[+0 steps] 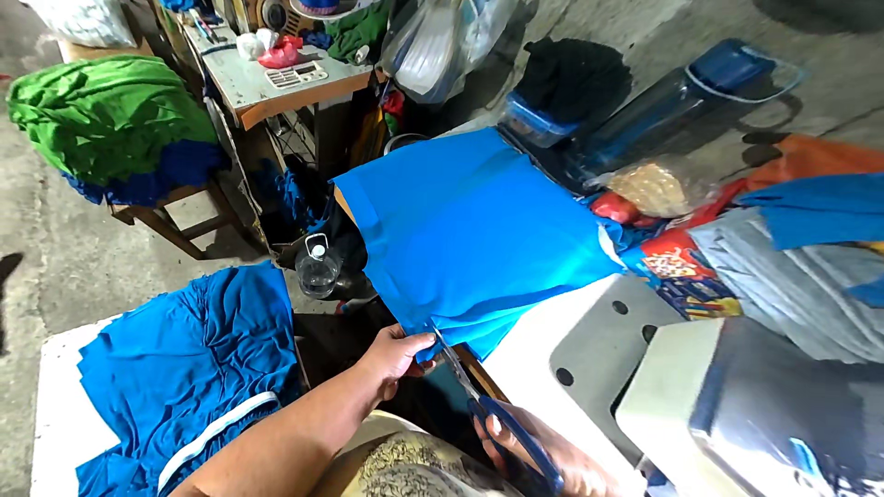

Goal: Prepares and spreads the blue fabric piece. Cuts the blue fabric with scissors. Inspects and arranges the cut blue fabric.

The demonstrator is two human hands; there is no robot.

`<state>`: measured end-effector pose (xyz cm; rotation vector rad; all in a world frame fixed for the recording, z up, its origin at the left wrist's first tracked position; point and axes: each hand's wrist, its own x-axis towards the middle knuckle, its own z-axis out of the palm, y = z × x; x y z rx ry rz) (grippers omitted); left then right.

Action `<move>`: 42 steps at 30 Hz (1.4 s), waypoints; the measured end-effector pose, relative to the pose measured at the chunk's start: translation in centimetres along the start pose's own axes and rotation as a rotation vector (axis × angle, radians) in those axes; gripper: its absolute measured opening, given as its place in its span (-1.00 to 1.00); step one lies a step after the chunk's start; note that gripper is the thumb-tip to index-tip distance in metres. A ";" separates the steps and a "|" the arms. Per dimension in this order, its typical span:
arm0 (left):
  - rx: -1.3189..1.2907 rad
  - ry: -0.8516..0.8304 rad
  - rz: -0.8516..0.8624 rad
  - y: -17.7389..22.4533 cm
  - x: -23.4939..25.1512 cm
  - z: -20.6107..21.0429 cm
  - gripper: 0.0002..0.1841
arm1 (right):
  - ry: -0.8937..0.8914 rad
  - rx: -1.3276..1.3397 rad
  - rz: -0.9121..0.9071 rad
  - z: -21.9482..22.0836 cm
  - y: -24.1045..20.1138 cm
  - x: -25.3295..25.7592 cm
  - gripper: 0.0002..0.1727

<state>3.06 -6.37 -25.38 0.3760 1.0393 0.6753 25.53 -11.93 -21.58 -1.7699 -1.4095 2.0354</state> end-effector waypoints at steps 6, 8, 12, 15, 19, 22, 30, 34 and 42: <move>-0.030 -0.012 0.019 0.0 -0.3 0.1 -0.87 | 0.089 0.037 -0.011 0.7 0.0 -0.7 -0.49; -0.037 -0.004 0.006 0.2 -0.4 0.3 -0.88 | 0.106 0.025 -0.042 1.0 0.4 -0.8 -0.54; 0.037 0.018 0.002 0.6 -0.8 0.5 -0.83 | 0.085 -0.047 -0.100 0.8 0.5 -0.7 -0.41; 0.121 -0.007 -0.015 1.1 -0.9 0.2 -0.78 | 0.007 -0.089 -0.082 0.4 0.4 -0.9 -0.29; 0.191 -0.015 -0.029 1.7 -0.9 0.3 -0.74 | 0.021 -0.114 -0.047 0.4 0.4 -0.9 -0.32; 0.205 -0.005 -0.062 1.7 -1.2 0.3 -0.79 | 0.000 -0.080 -0.039 0.4 0.9 -1.0 -0.29; 0.203 0.044 -0.039 1.4 -1.4 1.3 -0.87 | 0.024 -0.198 -0.063 -0.3 2.1 -0.6 -0.21; 0.234 0.088 -0.020 1.6 -1.8 1.6 -0.84 | -0.009 -0.202 -0.052 -0.6 1.6 -0.1 -0.24; 0.154 0.136 -0.070 1.5 -1.9 2.3 -0.88 | -0.070 -0.036 -0.094 -0.3 1.6 0.2 -0.13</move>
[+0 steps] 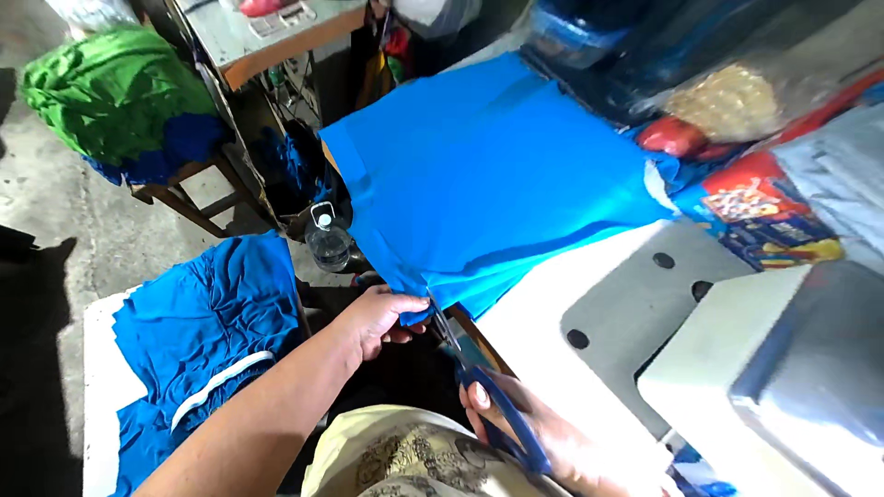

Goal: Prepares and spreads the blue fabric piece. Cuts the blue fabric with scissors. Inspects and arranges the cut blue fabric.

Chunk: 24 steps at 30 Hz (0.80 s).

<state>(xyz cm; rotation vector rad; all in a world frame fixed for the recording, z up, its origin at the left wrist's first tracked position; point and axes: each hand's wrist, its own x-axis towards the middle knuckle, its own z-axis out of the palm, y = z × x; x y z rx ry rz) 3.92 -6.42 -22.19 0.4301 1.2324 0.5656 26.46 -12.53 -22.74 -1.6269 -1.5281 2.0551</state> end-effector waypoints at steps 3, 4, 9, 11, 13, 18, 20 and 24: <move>-0.027 -0.012 -0.012 -0.1 0.4 -0.1 -0.89 | 0.026 0.074 0.012 0.1 -0.2 -0.2 -0.28; -0.044 -0.013 -0.006 -0.2 0.5 -0.2 -0.90 | 0.042 0.081 0.012 0.2 -0.3 -0.3 -0.32; -0.055 -0.045 -0.013 -0.3 0.7 -0.5 -0.90 | 0.069 0.028 0.018 0.1 -0.9 -0.8 -0.57; -0.058 -0.036 -0.024 -0.3 0.6 -0.5 -0.90 | 0.068 -0.008 0.002 0.1 -0.9 -1.1 -0.62; -0.072 -0.029 -0.030 -0.3 0.5 -0.3 -0.90 | 0.075 -0.041 -0.024 0.3 -0.9 -1.3 -0.65; -0.074 -0.040 -0.008 -0.3 0.3 -0.4 -0.88 | -0.062 -0.053 -0.009 -1.0 -1.3 -0.5 -0.42; -0.053 -0.054 -0.005 -0.4 0.2 -0.3 -0.84 | -0.100 -0.067 0.019 -1.6 -1.9 0.2 -0.23; -0.082 -0.067 -0.010 -0.4 0.3 -0.2 -0.85 | -0.097 -0.011 0.048 -1.5 -2.4 0.9 -0.27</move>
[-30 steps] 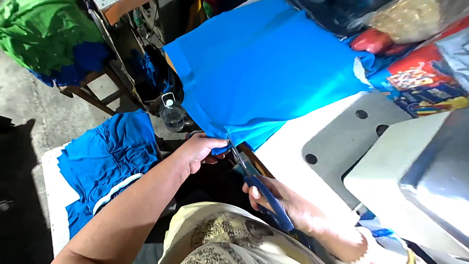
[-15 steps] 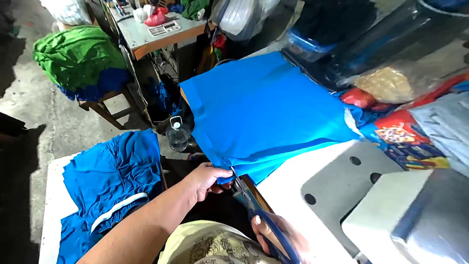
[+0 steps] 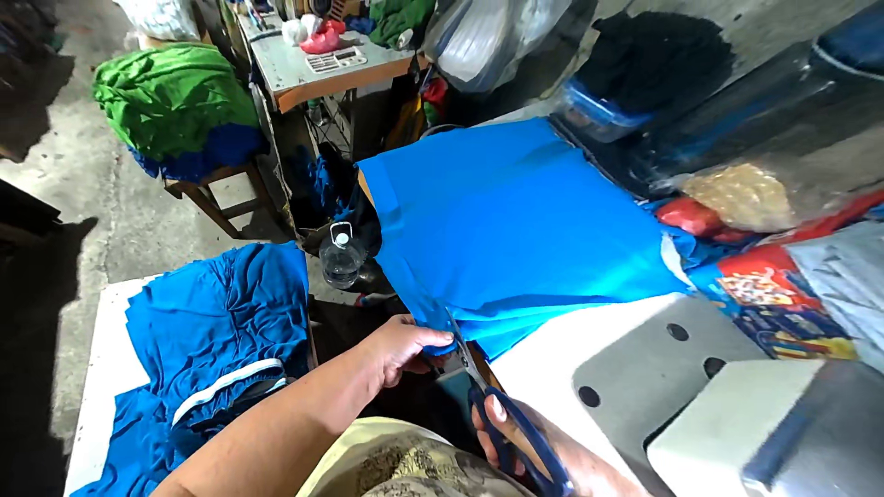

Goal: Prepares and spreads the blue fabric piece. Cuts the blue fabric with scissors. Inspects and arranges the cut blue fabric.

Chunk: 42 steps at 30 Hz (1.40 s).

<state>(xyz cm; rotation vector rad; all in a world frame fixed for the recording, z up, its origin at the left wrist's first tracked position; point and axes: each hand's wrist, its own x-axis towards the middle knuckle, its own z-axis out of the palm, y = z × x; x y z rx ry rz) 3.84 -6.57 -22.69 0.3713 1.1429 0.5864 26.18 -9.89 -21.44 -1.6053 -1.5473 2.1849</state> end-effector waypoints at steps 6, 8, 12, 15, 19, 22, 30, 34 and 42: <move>-0.042 -0.004 -0.002 -0.5 0.4 -0.1 -0.78 | 0.171 0.009 -0.046 0.9 -0.1 -1.0 -0.69; -0.045 -0.013 0.012 -0.5 0.3 -0.1 -0.78 | 0.176 -0.027 -0.077 0.9 -0.2 -1.3 -0.72; -0.054 -0.029 0.012 -0.3 -0.1 -0.3 -0.79 | 0.081 -0.093 -0.013 -0.2 -0.9 -1.0 -0.61; -0.077 -0.076 0.037 -0.8 0.0 -0.6 -0.82 | -0.039 -0.113 0.065 -1.4 -2.0 -0.1 -0.34; -0.108 -0.096 0.036 -0.7 -0.1 -0.8 -0.84 | -0.095 -0.060 0.112 -1.8 -2.8 0.4 -0.35; -0.109 -0.108 0.038 -0.5 -0.1 -0.8 -0.85 | -0.011 -0.063 0.072 -1.5 -3.0 0.8 -0.42; -0.092 -0.118 0.019 -0.7 0.5 -1.1 -0.83 | 0.156 -0.019 0.016 0.2 -2.9 0.1 -0.69; -0.038 -0.121 0.098 -1.1 1.3 -2.1 -0.63 | 0.110 -0.110 0.039 -0.9 -3.1 0.0 -0.73; -0.189 -0.020 0.171 0.6 2.7 -2.4 -0.69 | 0.107 -0.221 0.086 -1.3 -3.7 0.1 -0.73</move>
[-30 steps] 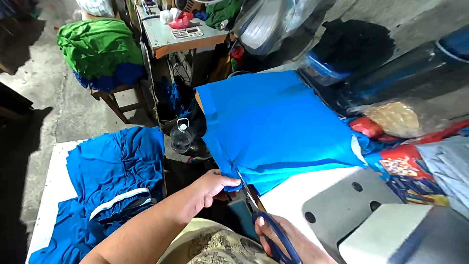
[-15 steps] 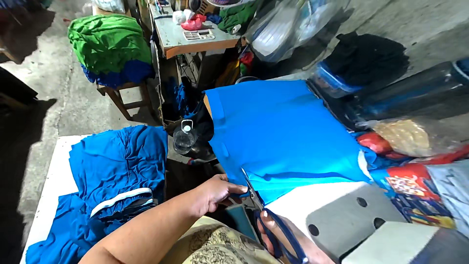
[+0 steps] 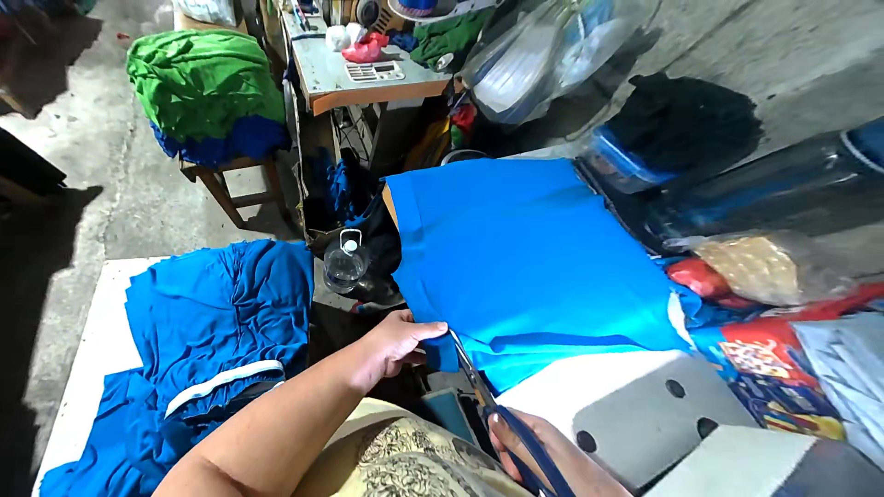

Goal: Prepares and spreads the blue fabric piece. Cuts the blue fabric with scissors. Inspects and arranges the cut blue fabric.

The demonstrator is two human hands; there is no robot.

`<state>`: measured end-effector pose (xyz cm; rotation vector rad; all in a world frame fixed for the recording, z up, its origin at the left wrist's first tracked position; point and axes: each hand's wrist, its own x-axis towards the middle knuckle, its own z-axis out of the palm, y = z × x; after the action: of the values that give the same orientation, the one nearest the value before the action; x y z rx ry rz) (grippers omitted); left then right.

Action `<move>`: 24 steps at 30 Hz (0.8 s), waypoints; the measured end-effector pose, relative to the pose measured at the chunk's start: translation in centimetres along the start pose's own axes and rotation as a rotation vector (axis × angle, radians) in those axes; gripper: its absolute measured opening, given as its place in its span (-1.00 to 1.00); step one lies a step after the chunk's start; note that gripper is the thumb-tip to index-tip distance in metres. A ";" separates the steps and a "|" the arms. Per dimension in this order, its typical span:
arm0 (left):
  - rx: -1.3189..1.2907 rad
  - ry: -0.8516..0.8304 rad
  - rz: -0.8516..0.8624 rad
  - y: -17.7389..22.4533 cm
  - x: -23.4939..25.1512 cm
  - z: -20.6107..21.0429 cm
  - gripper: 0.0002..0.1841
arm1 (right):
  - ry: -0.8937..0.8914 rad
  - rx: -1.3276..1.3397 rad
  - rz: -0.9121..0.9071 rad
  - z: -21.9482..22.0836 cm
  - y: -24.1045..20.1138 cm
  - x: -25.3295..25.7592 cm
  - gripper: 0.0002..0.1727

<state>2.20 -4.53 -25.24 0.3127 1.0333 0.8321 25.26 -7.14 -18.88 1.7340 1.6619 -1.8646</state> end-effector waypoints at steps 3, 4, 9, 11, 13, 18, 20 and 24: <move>0.065 0.027 0.020 0.0 -0.1 -0.2 -0.72 | -0.036 0.002 -0.012 -0.4 0.0 0.2 -0.70; 0.073 0.019 0.029 0.0 -0.2 -0.3 -0.72 | -0.060 0.002 -0.008 -0.6 -0.1 0.2 -0.67; 0.083 -0.033 0.018 0.4 -0.4 -0.4 -0.79 | -0.163 -0.036 0.061 -1.6 -0.9 0.7 -0.57; 0.097 -0.049 0.007 0.7 -0.4 -0.4 -0.79 | -0.185 -0.061 0.074 -2.0 -1.1 1.3 -0.50; 0.098 -0.063 -0.005 0.7 -0.3 -0.4 -0.78 | -0.190 -0.082 0.080 -2.1 -1.4 1.9 -0.42; 0.041 -0.068 -0.016 0.7 -0.2 -0.6 -0.78 | -0.142 -0.004 0.028 -1.6 -0.9 2.6 -0.41; 0.015 -0.088 -0.008 0.6 -0.1 -0.7 -0.81 | -0.075 0.063 -0.031 -1.2 -0.3 2.3 -0.52; -0.022 -0.109 0.000 0.6 0.0 -0.8 -0.84 | 0.040 0.062 -0.042 -0.2 -2.2 0.8 -0.80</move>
<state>1.27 -4.21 -25.29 0.3359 0.9226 0.8169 23.61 -5.67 -18.05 1.7853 1.6850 -1.9314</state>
